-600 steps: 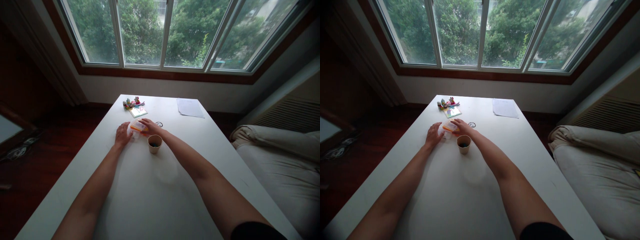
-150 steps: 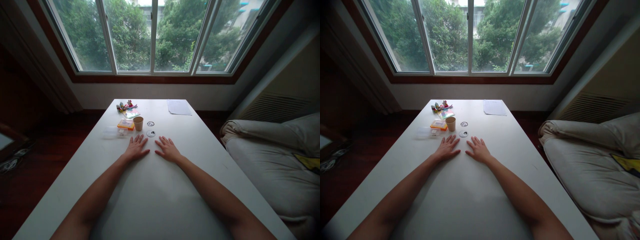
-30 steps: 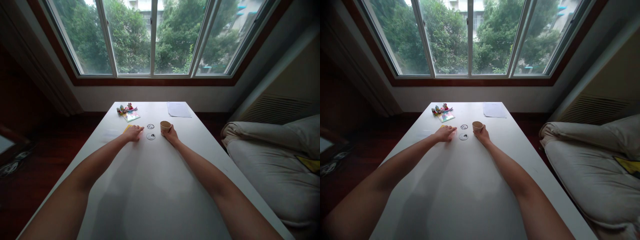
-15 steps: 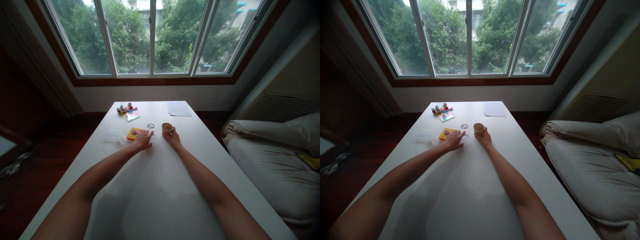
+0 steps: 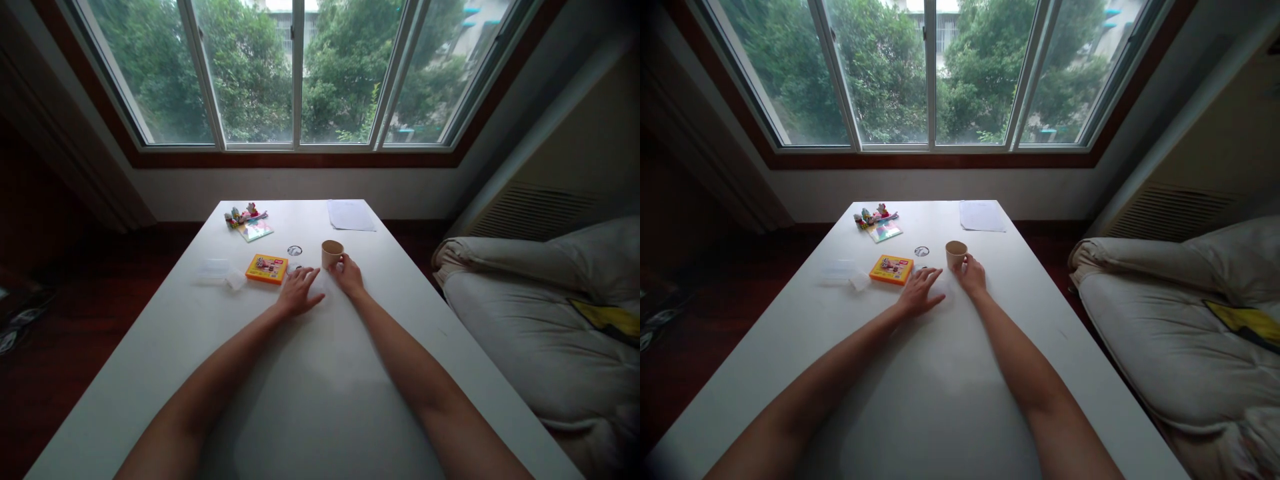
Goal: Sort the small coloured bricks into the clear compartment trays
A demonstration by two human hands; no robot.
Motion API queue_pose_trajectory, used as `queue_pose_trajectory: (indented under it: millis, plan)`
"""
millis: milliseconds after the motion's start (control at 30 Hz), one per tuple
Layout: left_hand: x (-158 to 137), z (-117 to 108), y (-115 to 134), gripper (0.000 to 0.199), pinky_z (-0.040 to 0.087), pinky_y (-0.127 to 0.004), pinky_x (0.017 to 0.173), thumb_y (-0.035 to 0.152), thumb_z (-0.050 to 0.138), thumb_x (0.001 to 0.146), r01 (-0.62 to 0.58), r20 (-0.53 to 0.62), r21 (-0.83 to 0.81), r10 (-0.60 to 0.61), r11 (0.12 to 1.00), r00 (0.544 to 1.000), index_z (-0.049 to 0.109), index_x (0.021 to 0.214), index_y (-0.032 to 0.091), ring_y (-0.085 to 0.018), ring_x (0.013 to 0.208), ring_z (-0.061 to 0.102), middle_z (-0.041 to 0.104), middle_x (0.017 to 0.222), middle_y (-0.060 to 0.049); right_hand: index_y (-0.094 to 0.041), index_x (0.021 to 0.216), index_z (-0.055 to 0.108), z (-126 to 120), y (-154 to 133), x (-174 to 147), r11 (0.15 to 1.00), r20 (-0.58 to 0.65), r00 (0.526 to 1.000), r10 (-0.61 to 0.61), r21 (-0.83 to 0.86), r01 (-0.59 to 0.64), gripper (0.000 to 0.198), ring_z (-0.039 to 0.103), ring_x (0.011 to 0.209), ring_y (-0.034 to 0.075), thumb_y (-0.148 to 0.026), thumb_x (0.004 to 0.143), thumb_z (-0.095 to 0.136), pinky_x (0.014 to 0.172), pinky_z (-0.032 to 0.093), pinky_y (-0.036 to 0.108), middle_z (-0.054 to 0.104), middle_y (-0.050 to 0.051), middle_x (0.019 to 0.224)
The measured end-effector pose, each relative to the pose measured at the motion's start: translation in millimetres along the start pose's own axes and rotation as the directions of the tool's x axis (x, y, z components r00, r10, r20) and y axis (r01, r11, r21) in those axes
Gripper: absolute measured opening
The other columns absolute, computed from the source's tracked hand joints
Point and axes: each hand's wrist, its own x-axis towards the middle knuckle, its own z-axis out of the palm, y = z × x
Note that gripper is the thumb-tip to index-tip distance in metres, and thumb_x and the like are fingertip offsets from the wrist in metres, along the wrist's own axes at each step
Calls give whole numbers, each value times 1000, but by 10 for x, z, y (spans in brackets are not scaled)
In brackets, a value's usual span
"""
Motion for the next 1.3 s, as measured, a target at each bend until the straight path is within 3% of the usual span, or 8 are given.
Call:
queue_pose_trajectory:
  millis: [200, 300, 533, 800, 933, 1133, 1200, 1300]
  plan:
    - [-95, -242, -361, 41, 31, -50, 116, 36, 50, 95, 215, -157, 48, -206, 975, 966, 57, 133, 24, -29, 132, 44, 54, 140, -10, -23, 126, 58, -32, -32, 14, 999, 76, 997, -1, 39, -2, 41, 66, 99, 24, -39, 88, 60, 91, 49, 38, 73, 6, 108]
    - [-140, -367, -533, 33, 32, -51, 116, 33, 51, 94, 266, -159, 95, -249, 959, 955, 63, 123, 24, -29, 129, 46, 57, 134, -9, -26, 127, 59, -62, -91, 1, 993, 129, 990, -47, 114, 32, 40, 66, 100, 23, -37, 89, 60, 91, 49, 38, 74, 3, 108]
    - [-329, -356, -375, 24, 27, -57, 118, 31, 57, 89, 56, 14, 125, -58, 991, 998, 69, 109, 27, -32, 138, 37, 59, 135, -7, -30, 125, 63, -92, -281, -52, 962, 228, 968, -102, 272, 37, 37, 67, 105, 22, -38, 89, 61, 97, 50, 42, 75, 1, 109]
    - [-260, -203, -250, 30, 26, -53, 120, 35, 57, 90, -22, 39, 108, 17, 994, 999, 66, 117, 26, -30, 140, 37, 59, 136, -7, -26, 117, 68, -85, -274, -28, 900, 313, 945, -99, 433, -49, 32, 67, 110, 20, -39, 89, 60, 100, 50, 39, 74, 3, 116]
    - [-275, -361, -508, 30, 29, -52, 119, 35, 53, 93, 128, -63, 120, -121, 984, 991, 66, 119, 27, -29, 136, 40, 59, 136, -6, -25, 117, 68, -138, -248, -28, 910, 363, 928, -86, 408, -75, 33, 66, 111, 22, -40, 89, 59, 101, 49, 41, 73, 3, 118]
    - [-406, -633, -1067, 35, 35, -47, 114, 32, 43, 95, 436, -212, 151, -402, 887, 891, 65, 122, 24, -29, 127, 48, 61, 131, -8, -24, 89, 71, -284, -341, -73, 981, 353, 921, -161, 157, 112, 23, 66, 88, 22, -45, 89, 61, 85, 50, 36, 73, 2, 94]
    - [-444, -627, -1178, 42, 36, -47, 112, 35, 42, 96, 521, -238, 149, -481, 840, 844, 57, 133, 23, -29, 125, 50, 61, 132, -9, -25, 95, 69, -325, -412, -118, 972, 397, 887, -235, 123, 202, 25, 65, 85, 22, -48, 87, 64, 81, 50, 35, 72, 3, 95]
    - [-466, -565, -1218, 52, 31, -49, 113, 40, 42, 96, 579, -240, 183, -535, 795, 810, 46, 144, 20, -31, 127, 49, 58, 136, -13, -26, 117, 65, -370, -517, -203, 939, 481, 809, -337, 113, 324, 49, 63, 97, 26, -54, 78, 75, 85, 49, 36, 69, 7, 108]
